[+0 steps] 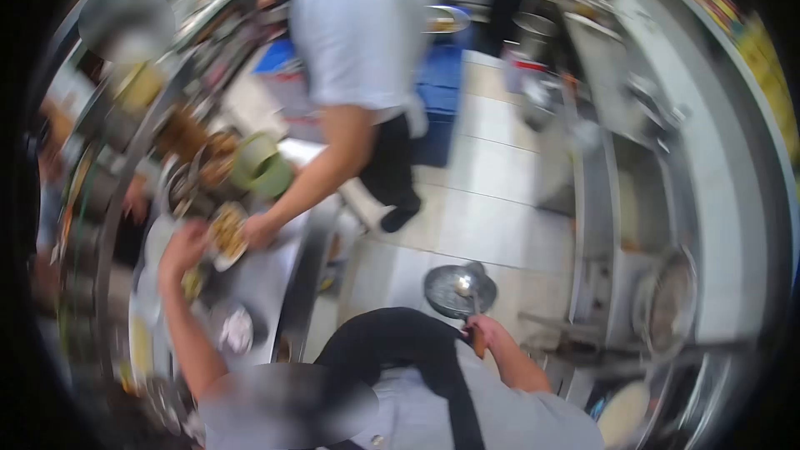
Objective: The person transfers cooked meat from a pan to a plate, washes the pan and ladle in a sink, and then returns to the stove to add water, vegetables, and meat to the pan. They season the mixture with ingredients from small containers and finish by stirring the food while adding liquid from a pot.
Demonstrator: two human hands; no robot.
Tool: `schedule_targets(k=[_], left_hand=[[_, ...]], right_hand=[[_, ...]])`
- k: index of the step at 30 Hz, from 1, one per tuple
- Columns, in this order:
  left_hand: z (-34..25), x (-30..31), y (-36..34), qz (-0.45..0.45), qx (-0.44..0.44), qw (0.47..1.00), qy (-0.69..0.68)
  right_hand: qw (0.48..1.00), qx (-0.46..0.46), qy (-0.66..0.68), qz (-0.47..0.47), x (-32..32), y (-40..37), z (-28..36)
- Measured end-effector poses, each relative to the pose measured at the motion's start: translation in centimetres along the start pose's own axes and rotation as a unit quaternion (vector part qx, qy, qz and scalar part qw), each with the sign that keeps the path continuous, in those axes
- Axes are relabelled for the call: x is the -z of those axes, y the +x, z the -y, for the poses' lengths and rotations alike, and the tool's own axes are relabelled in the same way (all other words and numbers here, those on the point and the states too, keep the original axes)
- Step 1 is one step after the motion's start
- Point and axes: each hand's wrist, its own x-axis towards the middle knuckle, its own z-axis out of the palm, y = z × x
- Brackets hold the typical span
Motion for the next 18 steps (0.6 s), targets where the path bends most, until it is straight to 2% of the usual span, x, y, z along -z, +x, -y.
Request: schedule_targets(k=[1,2,3,4,5,7,9,10,11,13,15,17,18], left_hand=[[-4.6,1.1,-1.5,0.109,0.006,0.993,-0.045],[-7.6,1.2,-1.9,0.196,0.088,0.974,-0.073],[-9.0,0.1,-2.1,0.200,0.017,0.969,-0.140],[-12.0,-1.0,-1.8,0.222,-0.045,0.951,-0.210],[-15.4,-2.1,-1.8,0.243,-0.094,0.925,-0.278],[-21.0,-5.5,0.6,0.264,-0.178,0.889,-0.328],[-26.3,-10.1,2.3,0.306,-0.210,0.855,-0.361],[-29.0,-11.8,3.5,0.298,-0.245,0.853,-0.351],[-31.7,-13.2,4.7,0.289,-0.279,0.850,-0.341],[-36.2,-16.4,7.1,0.263,-0.320,0.845,-0.339],[-39.4,-20.1,9.9,0.281,-0.331,0.822,-0.370],[-43.4,-23.4,13.7,0.297,-0.347,0.794,-0.401],[-45.5,-25.0,15.4,0.306,-0.324,0.788,-0.425]], right_hand=[[0.995,-0.061,0.067,0.037,2.2,3.2,-0.6],[0.993,-0.081,0.074,-0.052,-0.5,0.1,1.1],[0.993,-0.078,0.088,-0.020,0.5,1.5,0.9],[0.995,-0.064,0.068,-0.024,-0.9,-1.4,2.7],[0.993,-0.047,0.101,-0.035,-1.9,-3.6,3.9],[0.991,-0.008,0.129,-0.019,-3.8,-6.8,6.7],[0.985,0.043,0.169,-0.008,-4.3,-9.4,8.8],[0.977,0.087,0.195,0.011,-4.5,-10.6,10.0],[0.975,0.091,0.204,0.006,-4.6,-11.6,11.3],[0.961,0.142,0.230,0.058,-4.4,-13.1,14.0],[0.951,0.166,0.256,0.053,-3.7,-14.8,16.7],[0.941,0.212,0.247,0.096,-3.2,-17.7,20.1],[0.934,0.240,0.254,0.077,-3.3,-19.2,21.4]])
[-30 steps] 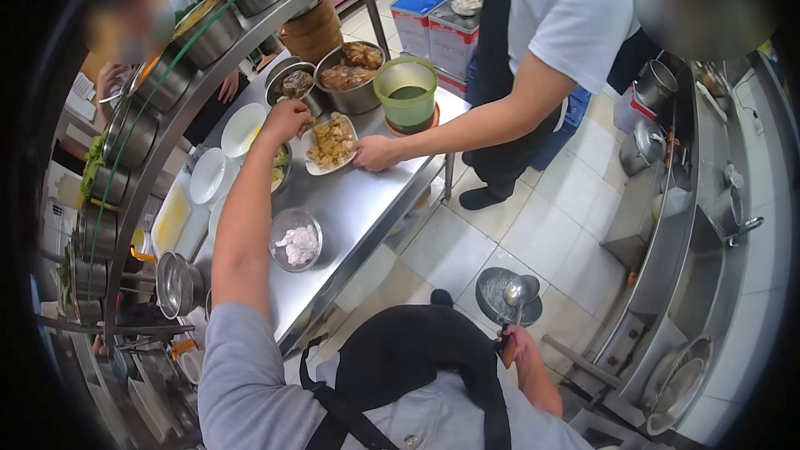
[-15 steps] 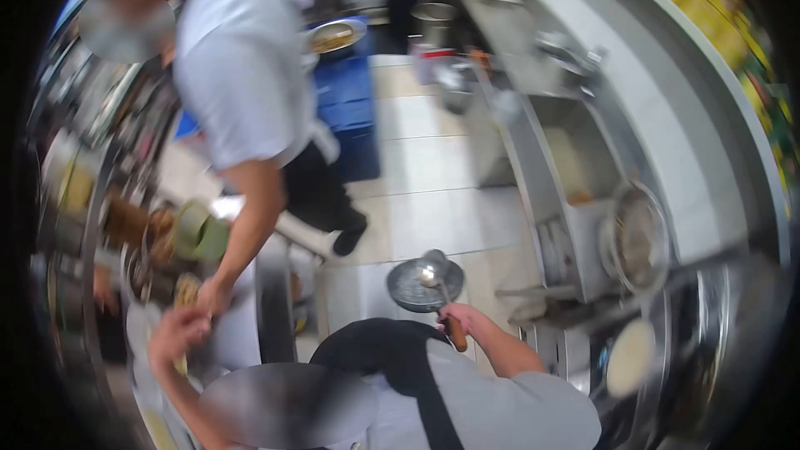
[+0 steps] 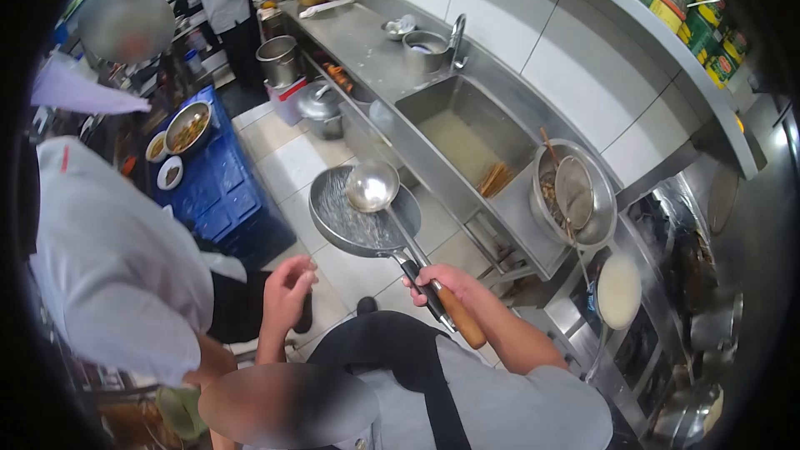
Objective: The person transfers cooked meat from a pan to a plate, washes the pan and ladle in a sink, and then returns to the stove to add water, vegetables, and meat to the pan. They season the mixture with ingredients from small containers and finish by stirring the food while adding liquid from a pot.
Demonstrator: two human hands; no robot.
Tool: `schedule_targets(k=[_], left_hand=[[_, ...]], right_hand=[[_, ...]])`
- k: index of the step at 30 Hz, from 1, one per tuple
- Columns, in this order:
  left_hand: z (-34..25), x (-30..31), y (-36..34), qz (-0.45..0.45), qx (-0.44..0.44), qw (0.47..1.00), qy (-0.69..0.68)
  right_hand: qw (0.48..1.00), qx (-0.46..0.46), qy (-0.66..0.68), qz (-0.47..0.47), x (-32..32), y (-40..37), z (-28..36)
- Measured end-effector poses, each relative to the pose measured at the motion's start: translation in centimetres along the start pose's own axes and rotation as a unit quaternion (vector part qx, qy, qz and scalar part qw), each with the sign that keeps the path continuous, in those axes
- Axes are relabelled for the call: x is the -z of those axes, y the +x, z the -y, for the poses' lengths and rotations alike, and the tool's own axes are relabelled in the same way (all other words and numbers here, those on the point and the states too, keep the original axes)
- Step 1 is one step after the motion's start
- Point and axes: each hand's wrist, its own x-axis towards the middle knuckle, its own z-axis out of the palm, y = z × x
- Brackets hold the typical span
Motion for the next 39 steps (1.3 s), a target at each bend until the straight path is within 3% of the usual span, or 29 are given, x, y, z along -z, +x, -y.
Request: schedule_targets(k=[4,7,13,16,19,24,25,27,31,33,34,36,37,39], left_hand=[[1.4,-2.4,11.7,0.025,0.046,0.996,-0.069],[1.2,-5.1,19.1,0.083,0.043,0.995,-0.043],[1.8,-10.4,30.0,0.200,-0.007,0.979,0.048],[1.5,-12.8,35.9,0.234,-0.019,0.969,0.083],[0.3,-15.2,40.8,0.260,-0.019,0.955,0.141],[0.8,-21.4,50.7,0.315,-0.141,0.919,0.191],[0.6,-22.9,52.7,0.311,-0.139,0.922,0.184],[0.2,-25.8,57.1,0.349,-0.236,0.885,0.198],[0.8,-31.2,64.6,0.378,-0.235,0.874,0.194],[0.8,-34.3,67.7,0.367,-0.148,0.914,0.088],[1.0,-36.1,68.6,0.384,-0.149,0.908,0.079],[1.3,-39.6,70.4,0.282,-0.383,0.877,0.064],[1.4,-41.1,71.0,0.294,-0.383,0.874,0.052],[2.2,-43.2,71.2,0.261,-0.423,0.866,-0.044]], right_hand=[[0.990,0.121,0.049,-0.054,-2.1,-2.6,5.0],[0.980,0.171,0.071,-0.066,-1.1,-3.2,8.5],[0.960,0.204,0.115,-0.156,4.1,-0.6,15.4],[0.930,0.244,0.214,-0.174,8.4,2.7,20.6],[0.924,0.232,0.228,-0.203,11.3,5.1,25.1],[0.946,0.206,0.185,-0.168,14.3,11.3,30.1],[0.960,0.148,0.180,-0.156,14.2,12.3,31.2],[0.960,0.138,0.079,-0.229,13.1,14.1,32.1],[0.947,0.103,0.132,-0.273,16.7,18.6,31.9],[0.942,0.102,0.093,-0.304,18.8,19.4,31.4],[0.934,0.158,0.075,-0.312,16.0,17.3,32.0],[0.910,0.149,0.063,-0.382,12.7,15.6,33.0],[0.889,0.128,0.044,-0.437,11.0,14.9,33.2],[0.889,0.132,0.061,-0.435,7.5,13.5,33.0]])
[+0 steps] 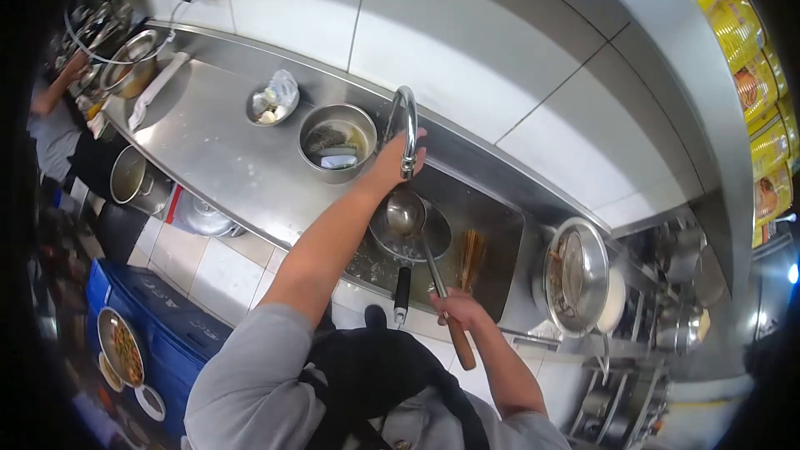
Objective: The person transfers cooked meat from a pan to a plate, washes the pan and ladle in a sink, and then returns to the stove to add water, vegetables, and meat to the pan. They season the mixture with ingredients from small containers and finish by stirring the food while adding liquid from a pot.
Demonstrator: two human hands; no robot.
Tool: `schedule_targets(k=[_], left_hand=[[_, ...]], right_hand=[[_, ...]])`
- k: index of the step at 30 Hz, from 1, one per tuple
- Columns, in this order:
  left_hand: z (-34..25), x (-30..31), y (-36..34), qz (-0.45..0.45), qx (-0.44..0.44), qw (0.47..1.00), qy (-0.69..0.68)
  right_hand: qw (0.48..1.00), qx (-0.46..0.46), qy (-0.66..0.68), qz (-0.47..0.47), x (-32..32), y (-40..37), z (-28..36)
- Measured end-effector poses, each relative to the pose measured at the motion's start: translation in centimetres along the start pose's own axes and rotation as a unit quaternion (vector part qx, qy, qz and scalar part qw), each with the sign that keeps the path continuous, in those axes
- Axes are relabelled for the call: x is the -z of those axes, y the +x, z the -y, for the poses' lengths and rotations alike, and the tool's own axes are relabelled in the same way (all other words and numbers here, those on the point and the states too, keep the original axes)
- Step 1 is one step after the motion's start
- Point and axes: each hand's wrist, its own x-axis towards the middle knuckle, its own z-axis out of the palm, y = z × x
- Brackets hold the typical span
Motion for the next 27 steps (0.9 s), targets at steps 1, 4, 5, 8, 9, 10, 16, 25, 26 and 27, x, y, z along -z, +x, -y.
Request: schedule_targets(k=[1,4,5,8,9,10,16,25,26,27], left_hand=[[0.3,0.0,-0.2,0.078,0.069,0.994,-0.009],[-1.5,1.9,-2.7,0.303,0.209,0.928,0.059],[-1.1,2.5,-5.2,0.332,0.199,0.919,0.070],[-1.7,1.6,-13.1,0.257,0.217,0.940,0.051],[-2.2,1.5,-14.0,0.137,0.240,0.961,0.024],[-2.6,0.8,-14.5,0.146,0.244,0.958,0.024],[-1.8,-0.8,-12.4,0.170,0.480,0.860,-0.024],[-4.0,10.9,0.2,0.242,0.207,0.840,0.440],[-5.4,11.9,2.6,0.324,0.332,0.775,0.430],[-3.2,11.7,3.0,0.332,0.320,0.776,0.430]], right_hand=[[1.000,0.006,0.001,-0.003,-0.4,-1.3,0.0],[0.999,0.021,0.046,-0.001,-1.8,-5.1,0.3],[0.994,0.018,0.105,0.006,-2.3,-6.2,0.6],[0.979,-0.002,0.204,0.025,-3.3,-8.9,0.1],[0.971,-0.013,0.234,0.040,-3.4,-9.2,-0.1],[0.969,-0.019,0.242,0.040,-3.5,-9.3,-0.7],[0.976,0.031,0.216,0.014,-3.2,-10.5,-0.3],[0.984,0.011,0.173,0.044,0.7,-6.9,-1.7],[0.982,0.013,0.185,0.041,0.9,-6.9,-2.5],[0.989,0.024,0.138,0.038,1.0,-7.0,-3.1]])
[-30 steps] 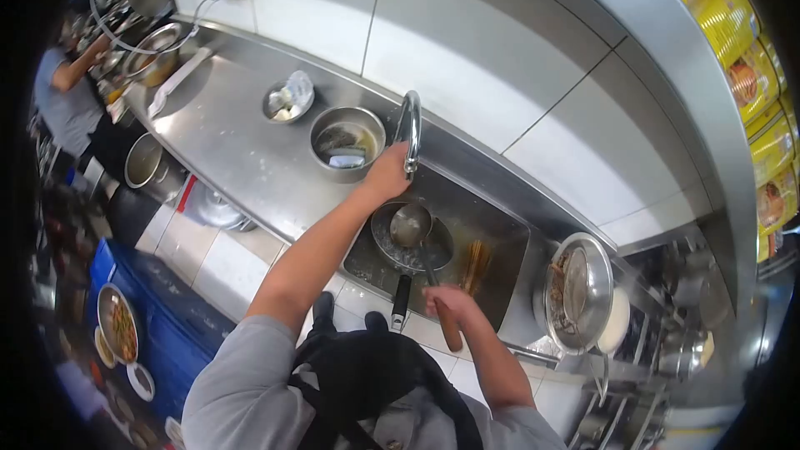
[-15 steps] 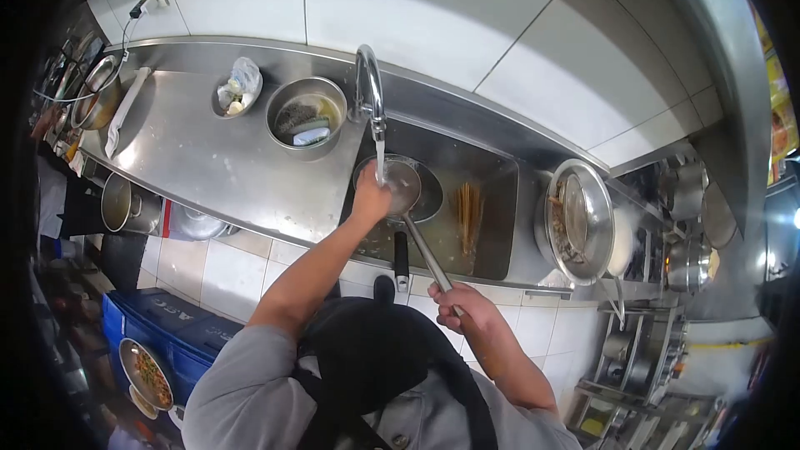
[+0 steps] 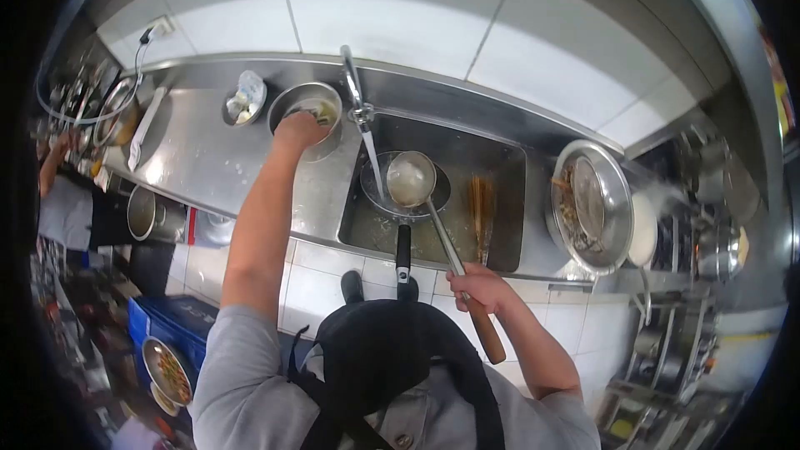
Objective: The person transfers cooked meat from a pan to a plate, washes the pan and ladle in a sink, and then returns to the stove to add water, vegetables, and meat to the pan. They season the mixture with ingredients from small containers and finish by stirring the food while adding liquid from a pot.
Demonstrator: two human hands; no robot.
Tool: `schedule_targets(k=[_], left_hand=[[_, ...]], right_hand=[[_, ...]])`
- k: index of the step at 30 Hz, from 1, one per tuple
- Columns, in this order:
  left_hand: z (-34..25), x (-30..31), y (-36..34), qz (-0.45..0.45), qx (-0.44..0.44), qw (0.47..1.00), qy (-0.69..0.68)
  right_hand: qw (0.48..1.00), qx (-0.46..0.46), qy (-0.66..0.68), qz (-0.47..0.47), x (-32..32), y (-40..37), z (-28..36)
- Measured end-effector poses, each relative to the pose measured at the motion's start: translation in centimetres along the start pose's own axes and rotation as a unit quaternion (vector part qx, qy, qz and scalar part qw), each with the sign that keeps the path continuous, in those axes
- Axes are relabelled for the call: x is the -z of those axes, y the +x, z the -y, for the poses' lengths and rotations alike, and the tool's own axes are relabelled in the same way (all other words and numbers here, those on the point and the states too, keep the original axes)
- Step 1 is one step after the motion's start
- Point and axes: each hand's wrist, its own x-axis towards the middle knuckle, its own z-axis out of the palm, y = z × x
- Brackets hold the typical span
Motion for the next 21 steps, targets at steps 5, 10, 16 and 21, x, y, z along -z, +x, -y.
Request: schedule_targets(k=[5,10,16,21], left_hand=[[0.4,0.2,2.9,0.123,-0.140,0.975,0.122],[3.3,3.1,3.3,0.141,-0.180,0.971,-0.064],[2.5,0.4,-5.0,-0.005,-0.348,0.852,-0.392],[-8.8,-11.3,-9.4,-0.105,-0.559,0.806,-0.163]], right_hand=[[0.999,0.050,-0.015,0.005,-0.1,-0.2,-2.7],[0.991,0.063,0.120,-0.014,-3.7,-2.6,-4.8],[0.964,0.086,0.249,-0.033,-8.6,-5.4,-5.9],[0.963,0.086,0.254,-0.033,-9.2,-6.4,-7.3]])
